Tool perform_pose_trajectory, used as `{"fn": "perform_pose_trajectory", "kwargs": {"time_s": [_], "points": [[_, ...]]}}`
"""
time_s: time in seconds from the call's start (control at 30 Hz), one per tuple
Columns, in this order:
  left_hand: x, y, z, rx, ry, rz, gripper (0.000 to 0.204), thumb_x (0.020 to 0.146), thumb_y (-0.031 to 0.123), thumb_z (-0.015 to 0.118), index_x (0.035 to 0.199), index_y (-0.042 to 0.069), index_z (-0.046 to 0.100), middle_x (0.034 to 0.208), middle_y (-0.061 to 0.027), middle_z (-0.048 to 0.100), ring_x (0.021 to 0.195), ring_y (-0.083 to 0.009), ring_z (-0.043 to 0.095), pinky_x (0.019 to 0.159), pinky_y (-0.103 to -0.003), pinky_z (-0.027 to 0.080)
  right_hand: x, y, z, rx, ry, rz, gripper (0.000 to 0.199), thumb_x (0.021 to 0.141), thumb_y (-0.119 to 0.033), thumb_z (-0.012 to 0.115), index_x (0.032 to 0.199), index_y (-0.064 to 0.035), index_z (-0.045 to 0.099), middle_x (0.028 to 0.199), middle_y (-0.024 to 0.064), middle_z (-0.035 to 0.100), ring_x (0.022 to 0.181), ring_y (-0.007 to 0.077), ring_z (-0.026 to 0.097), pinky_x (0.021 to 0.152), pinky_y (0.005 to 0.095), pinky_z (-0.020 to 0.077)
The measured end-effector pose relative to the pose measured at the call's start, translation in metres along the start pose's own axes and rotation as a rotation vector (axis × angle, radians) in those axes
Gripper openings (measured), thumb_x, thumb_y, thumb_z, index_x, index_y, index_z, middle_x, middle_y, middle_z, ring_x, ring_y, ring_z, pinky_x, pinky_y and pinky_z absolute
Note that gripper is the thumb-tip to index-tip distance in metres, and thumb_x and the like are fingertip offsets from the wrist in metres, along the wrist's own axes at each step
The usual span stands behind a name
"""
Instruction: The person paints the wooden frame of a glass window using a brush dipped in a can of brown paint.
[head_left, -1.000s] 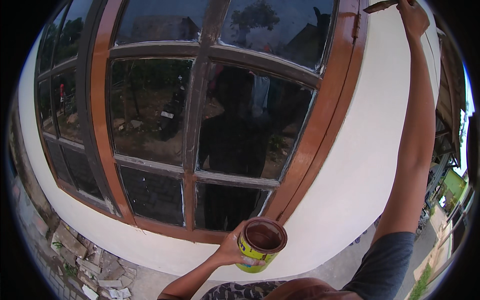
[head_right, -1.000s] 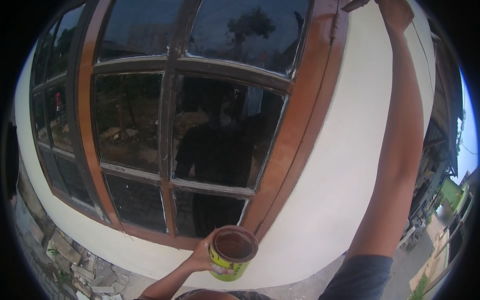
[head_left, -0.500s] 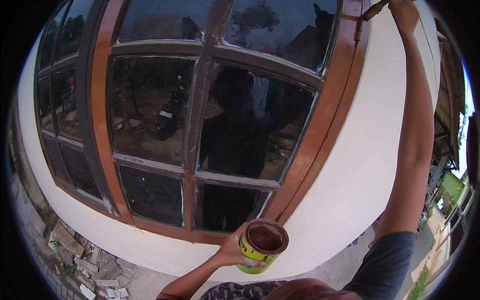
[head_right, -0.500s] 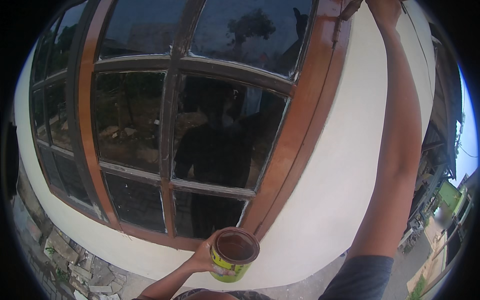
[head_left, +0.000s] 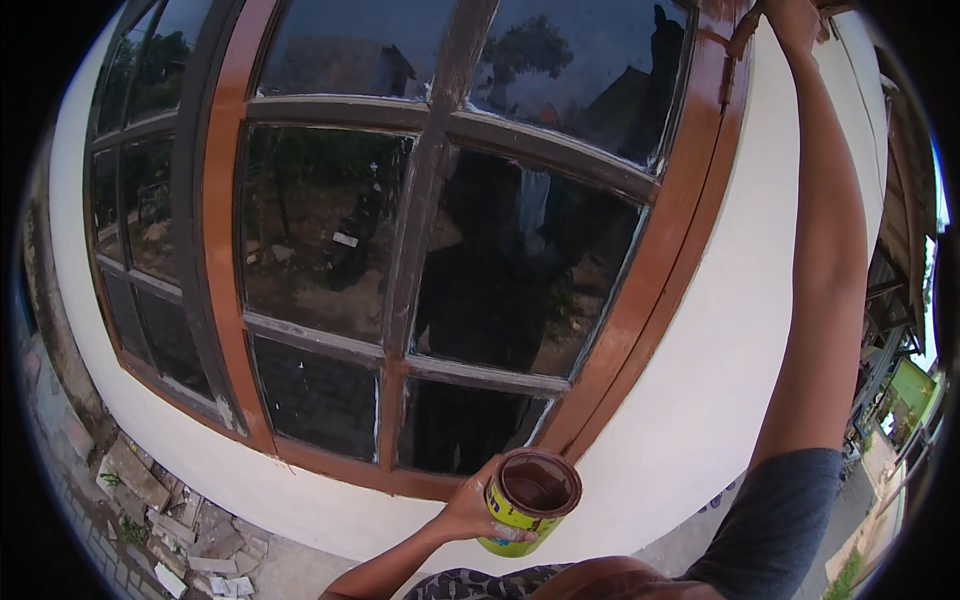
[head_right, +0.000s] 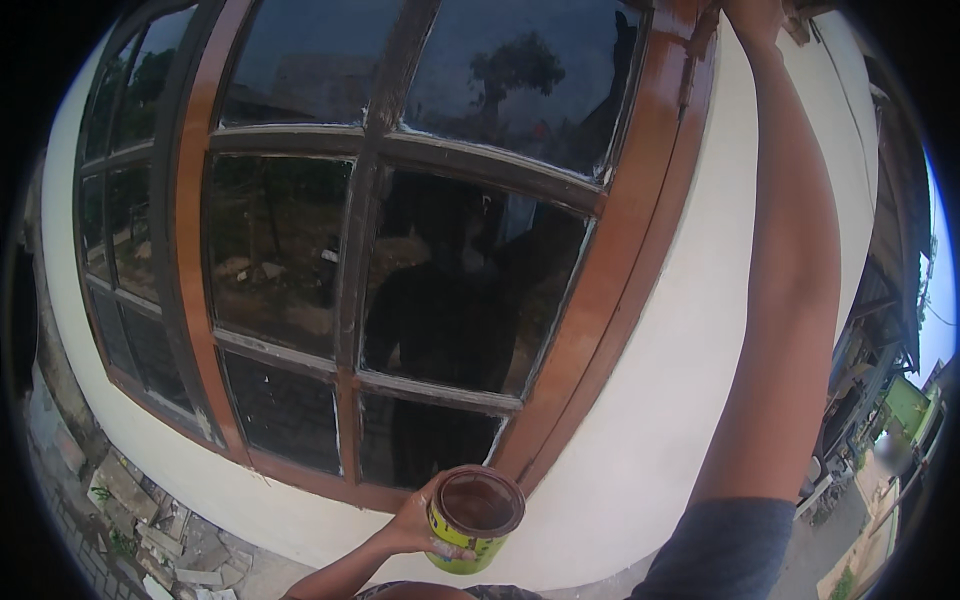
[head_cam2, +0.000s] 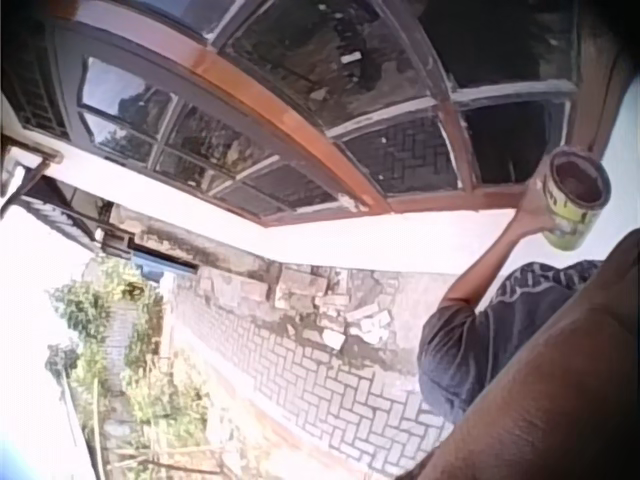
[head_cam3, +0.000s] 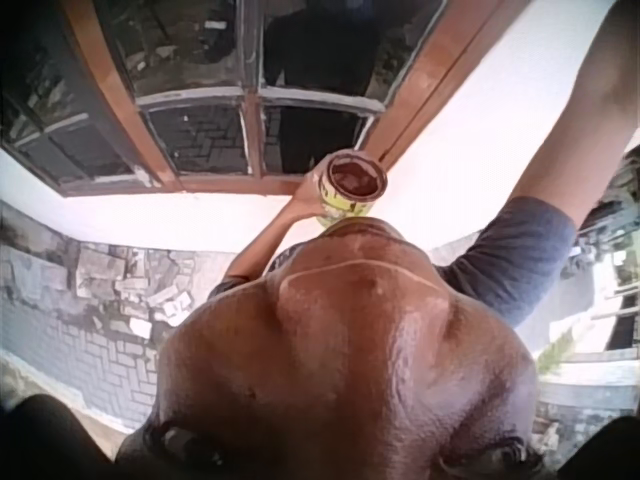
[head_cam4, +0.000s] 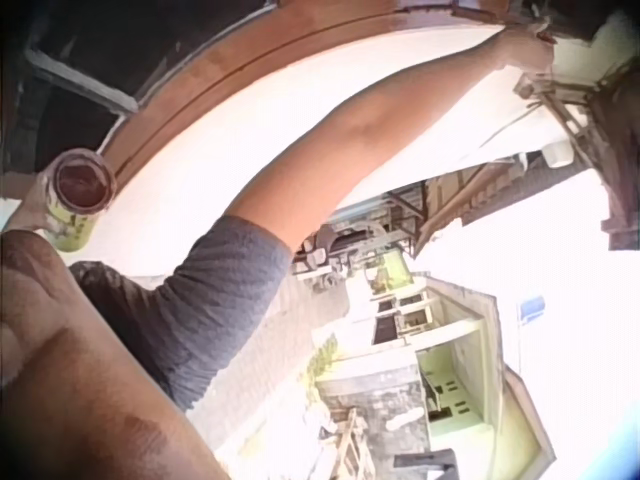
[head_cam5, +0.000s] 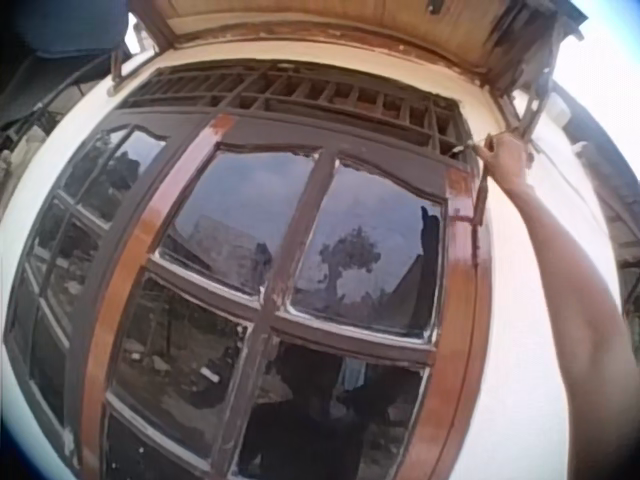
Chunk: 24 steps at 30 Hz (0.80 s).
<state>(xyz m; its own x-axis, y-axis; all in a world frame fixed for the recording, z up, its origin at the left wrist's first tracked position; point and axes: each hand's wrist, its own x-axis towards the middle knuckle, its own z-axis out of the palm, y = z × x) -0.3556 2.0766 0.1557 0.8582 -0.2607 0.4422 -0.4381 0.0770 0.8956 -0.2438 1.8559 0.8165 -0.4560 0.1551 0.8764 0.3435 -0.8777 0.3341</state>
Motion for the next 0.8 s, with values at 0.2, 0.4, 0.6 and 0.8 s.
{"fn": "perform_pose_trajectory", "kwargs": {"time_s": [0.2,0.4,0.6,0.8], "points": [[-0.003,0.003,-0.001,-0.011,0.002,-0.061,0.110,0.047,0.030,0.096,0.138,0.009,0.039,0.130,-0.0077,0.051,0.125,-0.0202,0.048,0.110,-0.037,0.035,-0.030,-0.015,-0.006,0.072,0.397,-0.001,0.053,0.088,-0.040,0.067,0.069,0.0090,0.064,0.063,0.0226,0.059,0.056,0.0334,0.057,0.061,0.0469,0.0487],[-0.003,0.003,0.000,-0.015,0.008,-0.068,0.110,0.046,0.031,0.096,0.138,0.008,0.039,0.130,-0.0079,0.052,0.124,-0.0198,0.049,0.110,-0.036,0.036,-0.030,-0.027,-0.031,0.118,0.341,-0.003,0.053,0.089,-0.040,0.065,0.069,0.0092,0.064,0.061,0.0232,0.059,0.054,0.0359,0.057,0.058,0.0524,0.0468],[-0.003,0.000,0.003,-0.007,-0.011,-0.069,0.110,0.046,0.030,0.096,0.138,0.008,0.039,0.130,-0.0084,0.053,0.124,-0.0199,0.049,0.110,-0.036,0.036,-0.022,-0.016,-0.016,0.114,0.187,-0.040,0.053,0.090,-0.038,0.065,0.069,0.0110,0.065,0.058,0.0207,0.059,0.052,0.0329,0.056,0.060,0.0516,0.0491],[-0.006,0.006,0.003,-0.018,0.016,-0.043,0.110,0.047,0.031,0.096,0.138,0.007,0.039,0.130,-0.0092,0.053,0.124,-0.0207,0.049,0.110,-0.037,0.036,-0.034,-0.031,-0.021,0.239,0.375,0.051,0.054,0.090,-0.038,0.066,0.068,0.0105,0.061,0.057,0.0191,0.056,0.052,0.0313,0.053,0.062,0.0519,0.0489]]}}
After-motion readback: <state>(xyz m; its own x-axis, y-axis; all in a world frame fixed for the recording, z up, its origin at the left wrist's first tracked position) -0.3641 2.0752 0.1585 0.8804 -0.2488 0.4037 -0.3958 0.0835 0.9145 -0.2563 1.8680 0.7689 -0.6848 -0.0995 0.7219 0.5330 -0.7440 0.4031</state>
